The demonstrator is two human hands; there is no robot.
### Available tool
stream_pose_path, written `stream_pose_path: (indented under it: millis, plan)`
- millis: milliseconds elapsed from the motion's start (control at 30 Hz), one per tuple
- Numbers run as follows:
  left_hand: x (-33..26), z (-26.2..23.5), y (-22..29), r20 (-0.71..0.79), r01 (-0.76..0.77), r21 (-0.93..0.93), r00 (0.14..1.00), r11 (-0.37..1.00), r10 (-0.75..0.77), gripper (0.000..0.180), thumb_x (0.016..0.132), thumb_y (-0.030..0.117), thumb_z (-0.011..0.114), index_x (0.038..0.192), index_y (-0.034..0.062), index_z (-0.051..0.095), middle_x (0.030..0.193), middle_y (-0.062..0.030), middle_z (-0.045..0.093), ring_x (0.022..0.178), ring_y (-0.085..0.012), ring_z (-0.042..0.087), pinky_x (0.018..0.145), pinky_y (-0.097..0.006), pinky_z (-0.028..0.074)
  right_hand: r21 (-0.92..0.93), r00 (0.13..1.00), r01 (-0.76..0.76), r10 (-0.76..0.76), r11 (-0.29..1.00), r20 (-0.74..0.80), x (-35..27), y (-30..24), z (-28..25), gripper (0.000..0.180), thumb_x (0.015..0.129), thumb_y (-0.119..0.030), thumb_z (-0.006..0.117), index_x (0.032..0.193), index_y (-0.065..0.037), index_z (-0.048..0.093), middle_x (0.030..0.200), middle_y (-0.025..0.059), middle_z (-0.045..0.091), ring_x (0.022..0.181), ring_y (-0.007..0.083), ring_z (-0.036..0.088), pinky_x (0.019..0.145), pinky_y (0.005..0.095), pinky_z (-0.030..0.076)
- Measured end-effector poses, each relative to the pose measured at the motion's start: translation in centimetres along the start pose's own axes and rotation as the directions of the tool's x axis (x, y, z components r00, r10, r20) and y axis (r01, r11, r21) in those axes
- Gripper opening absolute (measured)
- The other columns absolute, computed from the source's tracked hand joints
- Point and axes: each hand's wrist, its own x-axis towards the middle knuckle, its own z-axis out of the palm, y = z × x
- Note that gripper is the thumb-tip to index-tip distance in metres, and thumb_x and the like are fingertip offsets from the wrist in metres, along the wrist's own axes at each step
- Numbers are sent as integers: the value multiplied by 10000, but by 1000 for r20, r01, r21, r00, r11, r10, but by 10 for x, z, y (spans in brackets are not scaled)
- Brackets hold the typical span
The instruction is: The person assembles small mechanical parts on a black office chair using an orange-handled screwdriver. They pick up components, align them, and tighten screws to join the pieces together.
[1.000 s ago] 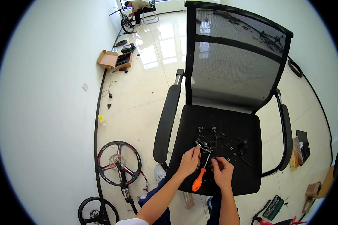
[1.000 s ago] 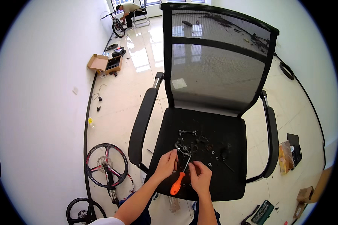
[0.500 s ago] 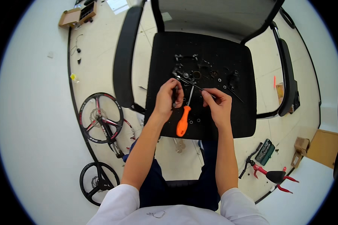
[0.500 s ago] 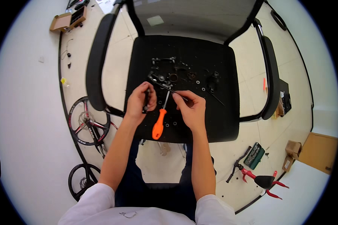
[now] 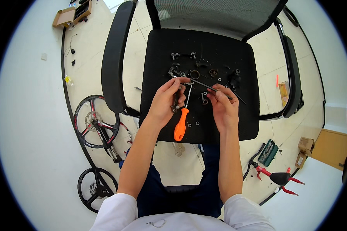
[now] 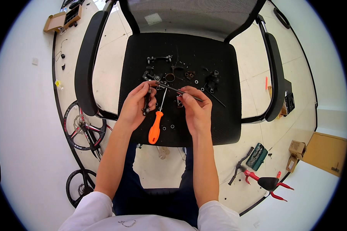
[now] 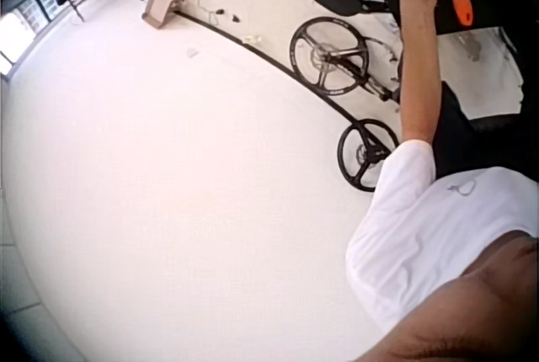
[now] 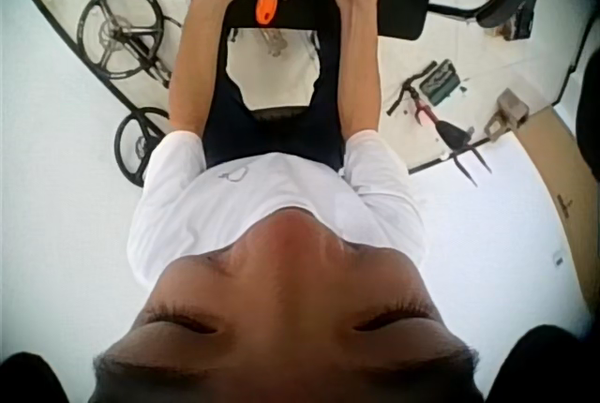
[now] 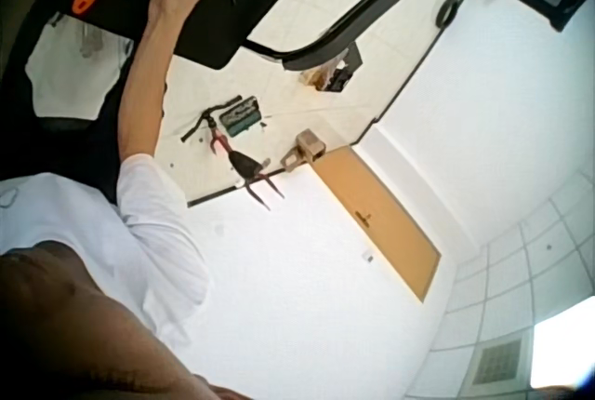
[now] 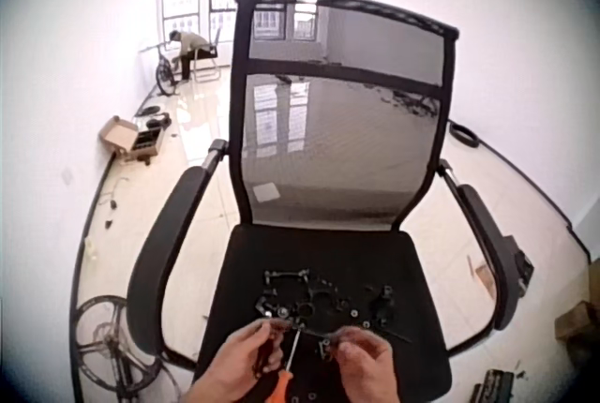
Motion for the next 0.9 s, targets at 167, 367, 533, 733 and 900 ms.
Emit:
stream_pose_path:
  millis: [167, 367, 533, 733, 900]
  plan:
    - [1, -5, 2, 53, 61, -276, 997, 959, -48, 337, 1025, 261, 416, 1222, 3, 505, 771, 1, 405, 664, -105, 404, 591, -241, 340, -104, 994, -40, 50, 994, 95, -3, -4, 12, 167, 825, 48, 650, 723, -7, 530, 1030, 184, 663, 928, 220, 668, 844, 345, 549]
    - [4, -15, -2, -49, -3, -289, 999, 957, -12, 296, 1006, 213, 415, 1195, 0, 496, 743, 2, 375, 661, -118, 383, 598, -256, 331, -508, 991, 34, 37, 861, 128, -3, 10, 17, 194, 840, 97, 614, 806, 0, 450, 1012, 232, 669, 831, 226, 697, 771, 294, 577]
    - [3, -16, -3, -102, -116, -150, 990, 982, 101, 207, 990, 184, 434, 1084, 20, 518, 762, -14, 413, 683, -127, 416, 623, -270, 360, -493, 995, 20, 32, 870, 97, -2, 10, 29, 136, 914, 25, 573, 1008, 39, 476, 995, 204, 685, 837, 198, 684, 753, 288, 558]
    - [2, -14, 0, -70, -103, -209, 993, 972, 91, 142, 961, 178, 447, 902, 53, 478, 765, -34, 412, 675, -140, 410, 624, -281, 363, -471, 1000, -24, 23, 882, -8, 4, 13, 18, 341, 1019, -204, 470, 1238, 54, 518, 866, 78, 663, 788, 124, 604, 750, 251, 484]
    - [4, -14, 2, -116, -88, -275, 992, 957, 58, 285, 963, 244, 444, 723, 112, 365, 682, -5, 333, 590, -118, 318, 563, -269, 304, -357, 952, -264, 302, 896, 54, -4, 10, 16, 353, 1040, -294, 419, 1024, 14, 590, 595, -36, 402, 488, 58, 404, 438, 217, 386]
